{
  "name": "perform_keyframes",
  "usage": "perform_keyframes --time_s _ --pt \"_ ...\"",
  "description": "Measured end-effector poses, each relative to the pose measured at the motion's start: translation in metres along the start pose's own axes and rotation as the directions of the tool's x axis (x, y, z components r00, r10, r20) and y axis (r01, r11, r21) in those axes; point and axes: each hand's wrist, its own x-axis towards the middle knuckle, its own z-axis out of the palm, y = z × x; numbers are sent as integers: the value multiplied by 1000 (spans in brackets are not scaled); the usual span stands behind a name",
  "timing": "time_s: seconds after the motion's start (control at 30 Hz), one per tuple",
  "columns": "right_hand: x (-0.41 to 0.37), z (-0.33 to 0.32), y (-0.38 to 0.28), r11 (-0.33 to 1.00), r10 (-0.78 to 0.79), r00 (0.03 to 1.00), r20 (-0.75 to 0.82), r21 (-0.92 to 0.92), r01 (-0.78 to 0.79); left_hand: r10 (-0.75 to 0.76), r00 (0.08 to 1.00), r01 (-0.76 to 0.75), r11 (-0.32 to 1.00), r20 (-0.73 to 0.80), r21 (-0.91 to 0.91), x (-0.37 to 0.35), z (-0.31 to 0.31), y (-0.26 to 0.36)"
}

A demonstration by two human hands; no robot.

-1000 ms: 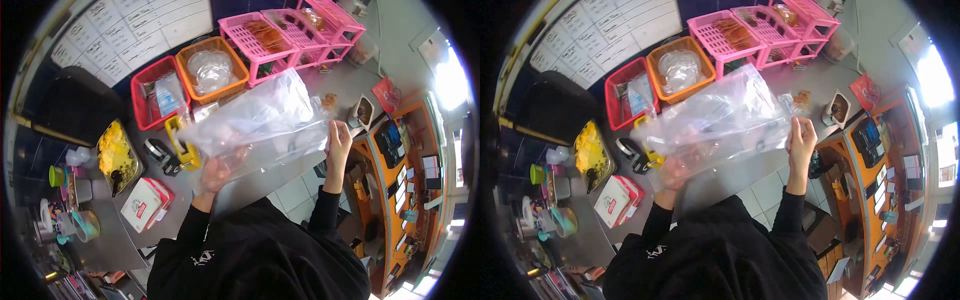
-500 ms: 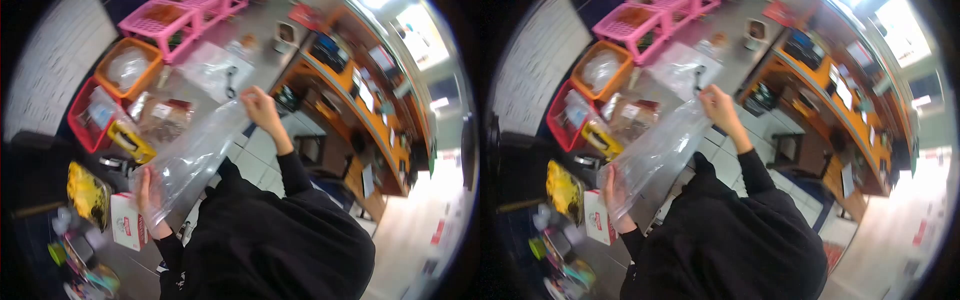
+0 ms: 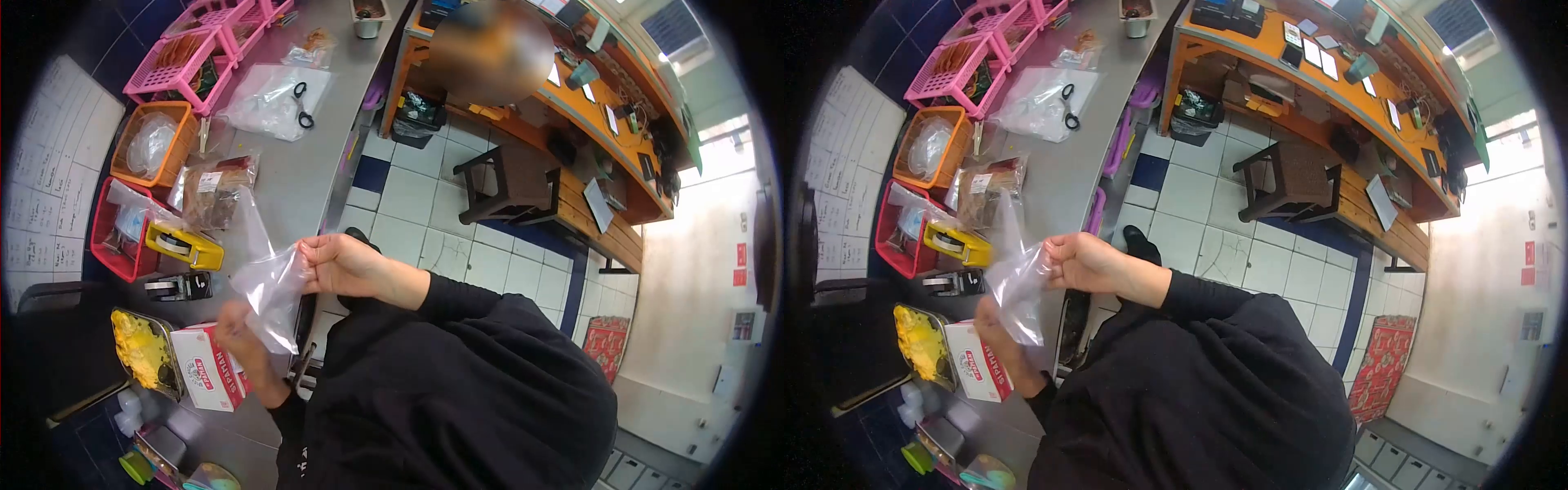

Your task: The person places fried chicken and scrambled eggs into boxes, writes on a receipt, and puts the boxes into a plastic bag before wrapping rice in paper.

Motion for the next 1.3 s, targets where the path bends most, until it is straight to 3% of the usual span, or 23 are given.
perform_keyframes --time_s 0.13,0.2,0.23,0.3,0.4,0.43,0.5,0.6,0.63,0.67,0.73,0.8,0.83,0.87,0.9,0.93,0.97,1.0,1.03,1.07,1.13,1.2,1.3 --pt "-36 10 -11 983 164 966 198 47 -176 250 732 -221 967 -634 126 4 -88 18" --pt "-61 31 -15 958 82 947 310 -287 11 395 682 -217 913 -615 346 -14 -135 32" --pt "-70 41 -15 879 87 920 383 -465 110 501 655 -264 853 -565 450 -21 -150 30" --pt "-91 60 -25 691 93 929 358 -696 198 153 888 -164 986 -433 13 -40 -185 22" --pt "-93 65 -48 413 -106 913 393 -818 400 -16 994 -8 976 109 215 -61 -126 67" --pt "-85 56 -52 156 -177 863 474 -852 500 99 952 -192 930 289 314 -55 -119 73" --pt "-76 61 -39 131 -91 857 507 -847 515 300 759 -628 573 578 527 -39 -114 80" --pt "-50 68 -6 -4 67 779 624 -780 626 220 864 -256 967 452 18 -31 -1 123" --pt "-42 67 -5 -44 38 789 613 -788 614 339 841 -488 812 422 320 -37 15 96" --pt "-38 64 -8 -80 12 797 604 -794 603 339 832 -487 826 440 284 -26 30 86" --pt "-20 40 -30 -697 -269 872 410 -707 117 378 878 -478 734 294 483 -10 30 88" --pt "8 15 -74 -744 -565 803 189 -538 -397 632 769 -574 615 97 541 8 22 101" --pt "-4 27 -88 -748 -628 650 429 -564 -350 742 671 -606 535 16 589 10 15 112" --pt "-9 53 -101 -929 -370 172 913 -366 -56 830 556 -642 456 -35 617 2 7 127" --pt "-18 67 -102 -972 -226 -162 961 -210 108 878 470 -643 409 -89 647 -2 5 131" --pt "-23 55 -100 -947 -239 -113 964 -206 245 898 413 -625 402 -153 669 -2 12 117" --pt "-19 24 -94 -896 -230 195 953 -286 340 883 417 -579 442 -217 685 0 22 93" --pt "-8 -19 -86 -845 -131 638 759 -422 328 797 542 -487 557 -268 673 6 28 67" --pt "8 -65 -80 -818 3 877 480 -504 279 609 741 -346 707 -282 617 16 29 48" --pt "19 -99 -75 -691 86 957 278 -675 258 548 775 -250 723 -314 645 12 26 28" --pt "3 -87 -60 203 55 997 -63 -977 -73 392 821 -26 753 -415 658 -3 33 -1" --pt "-5 -37 -48 889 107 972 211 -457 1 119 944 6 927 -308 376 -29 26 -8" --pt "27 -53 -76 973 211 912 352 17 -232 -206 977 213 932 57 -293 -58 11 13"
